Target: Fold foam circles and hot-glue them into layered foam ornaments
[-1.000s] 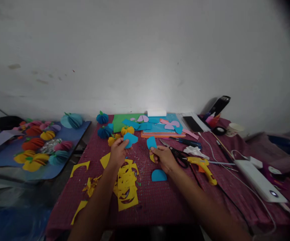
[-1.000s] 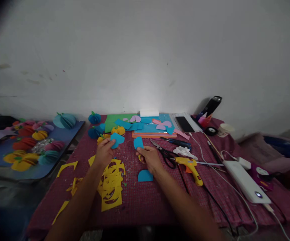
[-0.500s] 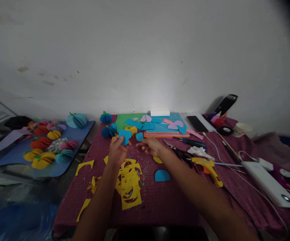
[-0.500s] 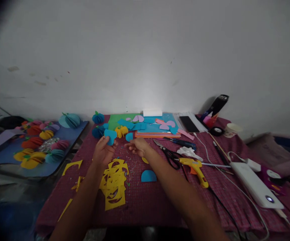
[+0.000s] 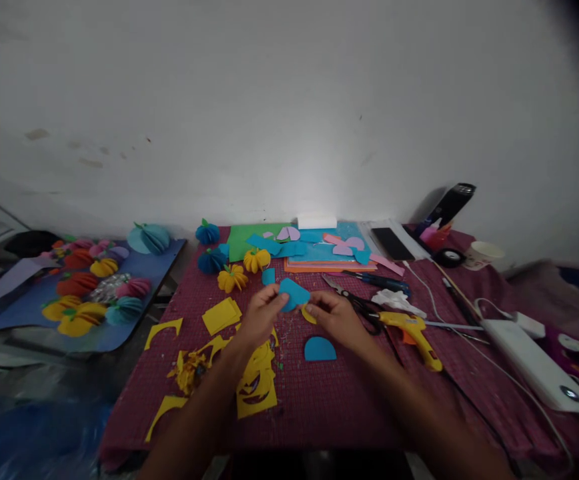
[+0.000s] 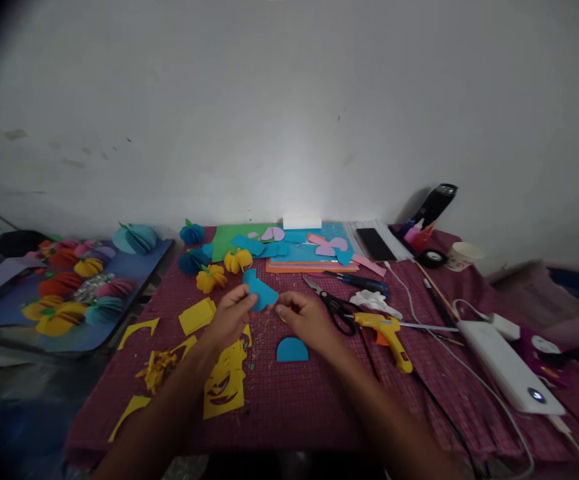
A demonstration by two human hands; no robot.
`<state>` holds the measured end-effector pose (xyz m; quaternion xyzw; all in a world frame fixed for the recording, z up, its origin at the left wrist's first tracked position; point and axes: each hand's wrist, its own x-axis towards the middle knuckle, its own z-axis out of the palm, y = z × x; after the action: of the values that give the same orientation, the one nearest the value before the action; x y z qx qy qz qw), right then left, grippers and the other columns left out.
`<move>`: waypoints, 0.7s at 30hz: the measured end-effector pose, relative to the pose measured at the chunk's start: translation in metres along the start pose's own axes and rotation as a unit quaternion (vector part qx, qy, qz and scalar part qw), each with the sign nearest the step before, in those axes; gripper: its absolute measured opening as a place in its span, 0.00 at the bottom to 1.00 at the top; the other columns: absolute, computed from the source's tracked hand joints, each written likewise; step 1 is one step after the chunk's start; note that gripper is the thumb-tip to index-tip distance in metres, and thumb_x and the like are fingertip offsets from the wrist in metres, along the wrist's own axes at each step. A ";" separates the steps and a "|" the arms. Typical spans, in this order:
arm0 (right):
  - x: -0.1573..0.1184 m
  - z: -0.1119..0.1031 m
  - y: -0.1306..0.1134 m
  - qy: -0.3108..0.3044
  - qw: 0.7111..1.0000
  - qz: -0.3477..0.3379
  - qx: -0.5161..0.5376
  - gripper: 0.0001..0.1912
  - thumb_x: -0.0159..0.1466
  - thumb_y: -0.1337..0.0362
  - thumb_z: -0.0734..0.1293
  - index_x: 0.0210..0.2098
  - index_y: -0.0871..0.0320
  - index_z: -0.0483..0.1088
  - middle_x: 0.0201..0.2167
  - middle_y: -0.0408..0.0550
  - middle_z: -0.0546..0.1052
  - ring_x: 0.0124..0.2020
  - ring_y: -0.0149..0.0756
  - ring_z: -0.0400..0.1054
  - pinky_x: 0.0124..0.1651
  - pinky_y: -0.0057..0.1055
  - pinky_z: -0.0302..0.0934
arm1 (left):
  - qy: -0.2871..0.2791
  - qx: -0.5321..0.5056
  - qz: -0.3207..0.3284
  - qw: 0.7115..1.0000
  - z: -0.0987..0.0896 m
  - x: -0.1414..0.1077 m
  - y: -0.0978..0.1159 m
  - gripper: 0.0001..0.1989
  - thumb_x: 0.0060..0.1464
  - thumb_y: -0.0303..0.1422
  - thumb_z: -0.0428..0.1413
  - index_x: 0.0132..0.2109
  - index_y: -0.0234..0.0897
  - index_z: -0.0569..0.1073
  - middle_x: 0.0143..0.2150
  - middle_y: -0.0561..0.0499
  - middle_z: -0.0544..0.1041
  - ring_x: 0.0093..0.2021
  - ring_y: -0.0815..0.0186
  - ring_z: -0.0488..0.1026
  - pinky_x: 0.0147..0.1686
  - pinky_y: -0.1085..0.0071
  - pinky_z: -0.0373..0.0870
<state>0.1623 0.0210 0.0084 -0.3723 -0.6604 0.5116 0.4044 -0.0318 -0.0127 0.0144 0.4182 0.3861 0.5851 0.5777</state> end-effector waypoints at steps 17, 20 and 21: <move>-0.021 -0.002 -0.007 0.127 0.987 -0.072 -0.062 0.06 0.61 0.62 0.69 0.28 0.54 0.76 0.28 0.45 0.79 0.31 0.40 0.71 0.37 0.34 0.63 | -0.055 0.101 0.014 0.993 0.020 -0.019 -0.018 0.15 0.58 0.45 0.59 0.43 0.37 0.76 0.41 0.48 0.77 0.45 0.60 0.72 0.49 0.66 0.67; -0.021 -0.002 -0.006 0.116 0.986 -0.092 -0.073 0.06 0.61 0.64 0.68 0.29 0.54 0.76 0.28 0.45 0.79 0.31 0.39 0.71 0.37 0.34 0.63 | -0.042 0.096 0.016 0.994 0.022 -0.021 -0.014 0.16 0.57 0.44 0.60 0.44 0.37 0.77 0.46 0.46 0.79 0.49 0.58 0.73 0.53 0.64 0.67; -0.021 -0.002 -0.006 0.109 0.986 -0.096 -0.078 0.07 0.62 0.65 0.67 0.29 0.54 0.76 0.28 0.45 0.79 0.31 0.39 0.71 0.37 0.33 0.63 | -0.037 0.087 0.017 0.995 0.023 -0.021 -0.012 0.15 0.57 0.44 0.61 0.44 0.37 0.77 0.49 0.45 0.79 0.49 0.58 0.73 0.53 0.64 0.67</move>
<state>0.1722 0.0012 0.0115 -0.3907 -0.6830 0.3738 0.4911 -0.0064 -0.0341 0.0100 0.4948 0.4068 0.5433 0.5427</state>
